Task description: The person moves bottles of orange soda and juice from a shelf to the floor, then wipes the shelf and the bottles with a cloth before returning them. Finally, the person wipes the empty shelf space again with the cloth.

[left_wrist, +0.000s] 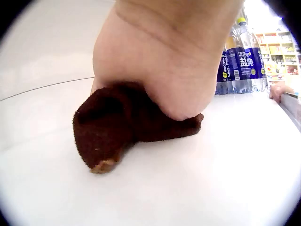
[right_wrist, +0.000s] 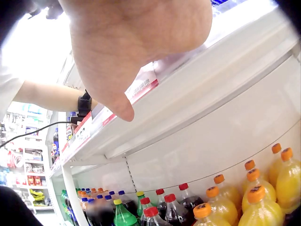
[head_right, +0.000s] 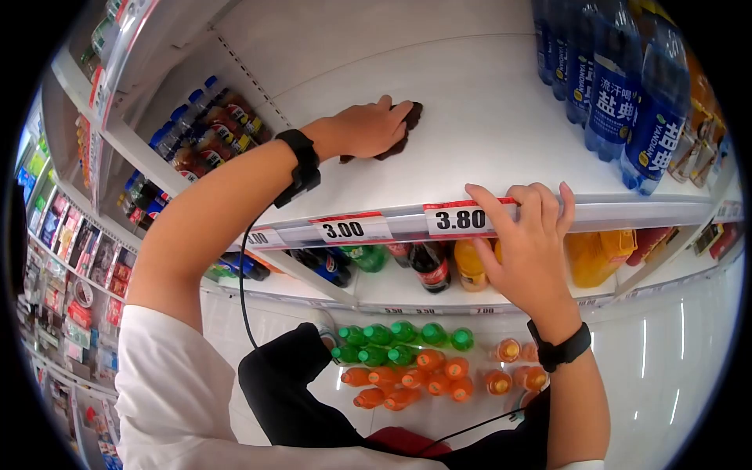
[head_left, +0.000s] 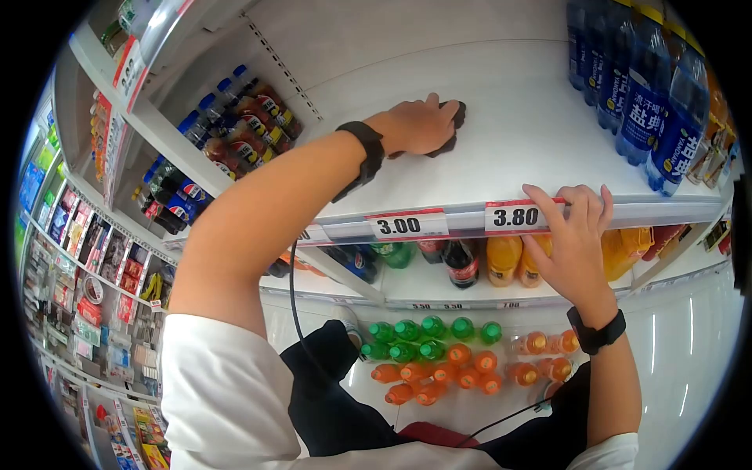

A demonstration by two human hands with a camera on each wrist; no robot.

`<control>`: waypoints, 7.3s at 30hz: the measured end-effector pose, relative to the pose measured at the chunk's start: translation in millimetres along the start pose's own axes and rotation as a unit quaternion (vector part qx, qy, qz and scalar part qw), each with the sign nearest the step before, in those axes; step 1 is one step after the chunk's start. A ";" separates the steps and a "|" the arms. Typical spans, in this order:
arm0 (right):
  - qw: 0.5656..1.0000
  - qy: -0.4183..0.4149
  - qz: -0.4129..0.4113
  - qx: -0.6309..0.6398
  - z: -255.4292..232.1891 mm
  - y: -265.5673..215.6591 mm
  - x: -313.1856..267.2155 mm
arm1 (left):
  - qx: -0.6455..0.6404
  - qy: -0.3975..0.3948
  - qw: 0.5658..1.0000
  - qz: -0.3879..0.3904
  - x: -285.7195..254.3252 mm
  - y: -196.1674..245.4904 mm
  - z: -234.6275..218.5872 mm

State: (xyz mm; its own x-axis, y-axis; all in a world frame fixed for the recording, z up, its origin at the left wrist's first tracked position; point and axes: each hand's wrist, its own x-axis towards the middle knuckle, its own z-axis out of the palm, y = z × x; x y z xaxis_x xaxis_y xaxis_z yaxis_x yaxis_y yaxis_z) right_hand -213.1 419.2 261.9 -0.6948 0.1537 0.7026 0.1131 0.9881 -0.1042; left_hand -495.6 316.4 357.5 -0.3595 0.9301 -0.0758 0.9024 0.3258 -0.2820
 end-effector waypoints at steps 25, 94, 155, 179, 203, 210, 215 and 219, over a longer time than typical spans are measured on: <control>0.999 -0.002 0.002 0.046 -6.7 1.5 -2.1 | 0.308 -0.160 0.904 -0.250 -107.1 -152.2 63.7; 0.999 0.013 -0.007 -0.033 6.9 -3.9 0.5 | -0.041 0.661 0.689 -0.294 -249.1 -88.8 28.6; 0.998 0.015 -0.015 -0.053 12.6 1.7 -2.3 | -0.831 0.533 0.133 -0.087 -334.1 -103.0 78.0; 0.865 -0.116 0.095 0.479 -0.6 -103.3 -72.6 | -0.965 0.228 -0.089 0.092 -266.4 165.9 124.5; 0.723 -0.248 0.349 0.542 13.0 -100.5 -75.0 | -0.966 0.202 -0.144 0.070 -259.4 183.2 157.8; 0.880 -0.285 0.237 0.297 11.6 -57.5 -60.6 | -0.966 0.207 -0.151 0.043 -257.9 176.7 151.8; 0.923 -0.332 0.146 0.126 17.0 -51.8 -66.2 | -0.965 0.214 -0.147 0.015 -258.4 177.8 153.3; 0.903 -0.393 0.150 0.088 13.1 -49.7 -74.4 | -0.966 0.211 -0.151 0.021 -257.9 178.8 154.4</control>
State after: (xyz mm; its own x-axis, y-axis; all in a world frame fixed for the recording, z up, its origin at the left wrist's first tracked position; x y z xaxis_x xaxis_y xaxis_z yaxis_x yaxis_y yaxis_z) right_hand -176.3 358.8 205.7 -0.9491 0.3033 -0.0846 0.3127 0.8767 -0.3655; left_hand -278.2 108.5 179.0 -0.7058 0.7079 0.0252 -0.7083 -0.7058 -0.0125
